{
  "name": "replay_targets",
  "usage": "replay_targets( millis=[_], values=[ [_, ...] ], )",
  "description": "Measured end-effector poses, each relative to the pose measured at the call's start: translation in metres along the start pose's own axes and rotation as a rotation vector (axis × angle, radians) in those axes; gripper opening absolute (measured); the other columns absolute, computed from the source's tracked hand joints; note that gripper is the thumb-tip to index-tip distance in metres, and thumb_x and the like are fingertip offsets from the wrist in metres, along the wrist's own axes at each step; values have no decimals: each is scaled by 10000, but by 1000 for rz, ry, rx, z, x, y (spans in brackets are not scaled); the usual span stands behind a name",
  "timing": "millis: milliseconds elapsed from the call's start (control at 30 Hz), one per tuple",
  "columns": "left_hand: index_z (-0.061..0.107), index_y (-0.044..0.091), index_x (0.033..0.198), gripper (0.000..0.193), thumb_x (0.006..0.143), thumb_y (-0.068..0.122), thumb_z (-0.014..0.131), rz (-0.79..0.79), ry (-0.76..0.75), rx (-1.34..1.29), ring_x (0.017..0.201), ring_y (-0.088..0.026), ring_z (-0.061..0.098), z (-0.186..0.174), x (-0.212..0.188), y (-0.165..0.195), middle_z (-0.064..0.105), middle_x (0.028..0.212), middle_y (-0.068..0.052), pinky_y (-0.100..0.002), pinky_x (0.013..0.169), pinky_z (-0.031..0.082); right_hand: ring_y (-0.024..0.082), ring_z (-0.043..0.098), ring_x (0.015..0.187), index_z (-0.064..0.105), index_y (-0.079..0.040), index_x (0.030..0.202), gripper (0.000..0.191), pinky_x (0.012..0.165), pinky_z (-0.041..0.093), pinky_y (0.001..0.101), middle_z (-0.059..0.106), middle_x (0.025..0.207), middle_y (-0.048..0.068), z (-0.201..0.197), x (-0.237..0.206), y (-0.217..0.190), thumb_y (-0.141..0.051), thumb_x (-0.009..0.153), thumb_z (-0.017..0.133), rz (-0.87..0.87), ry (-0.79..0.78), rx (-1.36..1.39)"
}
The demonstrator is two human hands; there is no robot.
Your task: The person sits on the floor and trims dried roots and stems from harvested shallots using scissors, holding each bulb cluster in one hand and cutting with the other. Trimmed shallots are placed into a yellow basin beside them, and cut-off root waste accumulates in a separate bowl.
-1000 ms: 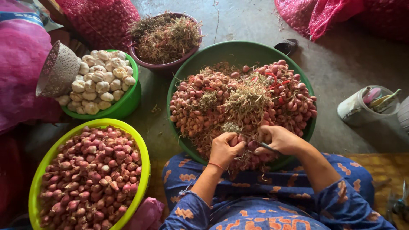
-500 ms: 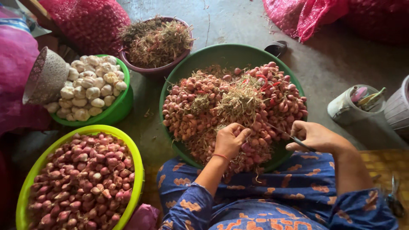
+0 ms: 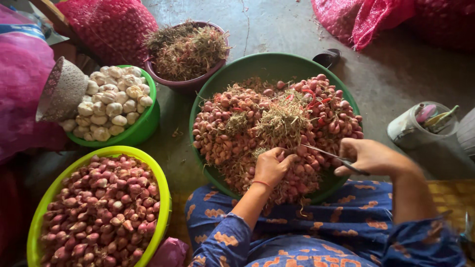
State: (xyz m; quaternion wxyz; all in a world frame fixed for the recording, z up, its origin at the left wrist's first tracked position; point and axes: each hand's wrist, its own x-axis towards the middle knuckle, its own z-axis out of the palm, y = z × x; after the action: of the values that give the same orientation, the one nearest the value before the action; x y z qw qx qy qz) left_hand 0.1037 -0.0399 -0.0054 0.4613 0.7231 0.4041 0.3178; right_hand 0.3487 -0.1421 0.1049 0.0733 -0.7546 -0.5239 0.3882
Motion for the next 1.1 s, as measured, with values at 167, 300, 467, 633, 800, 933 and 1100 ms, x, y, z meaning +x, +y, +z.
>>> replay_targets(
  millis=[167,300,467,633,800,933,1100],
  values=[
    [752,9,955,409,844,394,834,-54,-39,52,677,-243,657,4,-1,-4,707,764,-145,-355,669,546,160,644,775,651,-81,934,484,683,500,352,699,772,54,3,13,-6,-380,680,935,-10,-53,-62],
    [762,39,1064,458,779,388,842,15,12,-84,748,-206,713,-2,-2,-4,752,845,-123,-340,694,562,134,578,713,623,-47,875,456,605,464,350,634,717,52,18,28,-9,-301,658,933,-89,-90,122],
    [732,37,1020,464,785,418,853,11,15,16,737,-248,696,-5,-7,5,733,841,-139,-359,703,560,130,540,607,591,-51,867,450,511,409,340,591,651,39,20,21,-7,-274,661,922,-42,-132,253],
    [747,84,1002,366,806,383,825,103,101,74,729,-312,671,5,-9,8,707,810,-147,-400,663,533,135,554,575,571,-36,859,468,486,427,328,603,640,42,22,14,-9,-281,668,921,-27,-133,297],
    [760,16,997,299,881,289,796,-22,70,-309,701,-116,653,10,-5,-13,732,808,-26,-289,637,547,114,517,593,605,-54,878,455,491,402,317,572,649,21,29,18,2,-318,680,918,-116,-107,307],
    [778,7,1026,234,929,220,767,-281,-101,-652,600,-14,532,6,5,-35,631,704,58,-193,535,420,142,536,575,587,-61,919,529,491,425,314,571,654,21,28,18,20,-360,639,922,-93,-217,529],
    [756,36,1010,250,947,276,730,-396,-246,-695,517,-20,479,6,5,-44,616,645,54,-208,449,351,104,572,589,617,-96,954,555,500,466,279,597,707,-8,48,45,11,-442,626,900,-172,-260,506]
  ],
)
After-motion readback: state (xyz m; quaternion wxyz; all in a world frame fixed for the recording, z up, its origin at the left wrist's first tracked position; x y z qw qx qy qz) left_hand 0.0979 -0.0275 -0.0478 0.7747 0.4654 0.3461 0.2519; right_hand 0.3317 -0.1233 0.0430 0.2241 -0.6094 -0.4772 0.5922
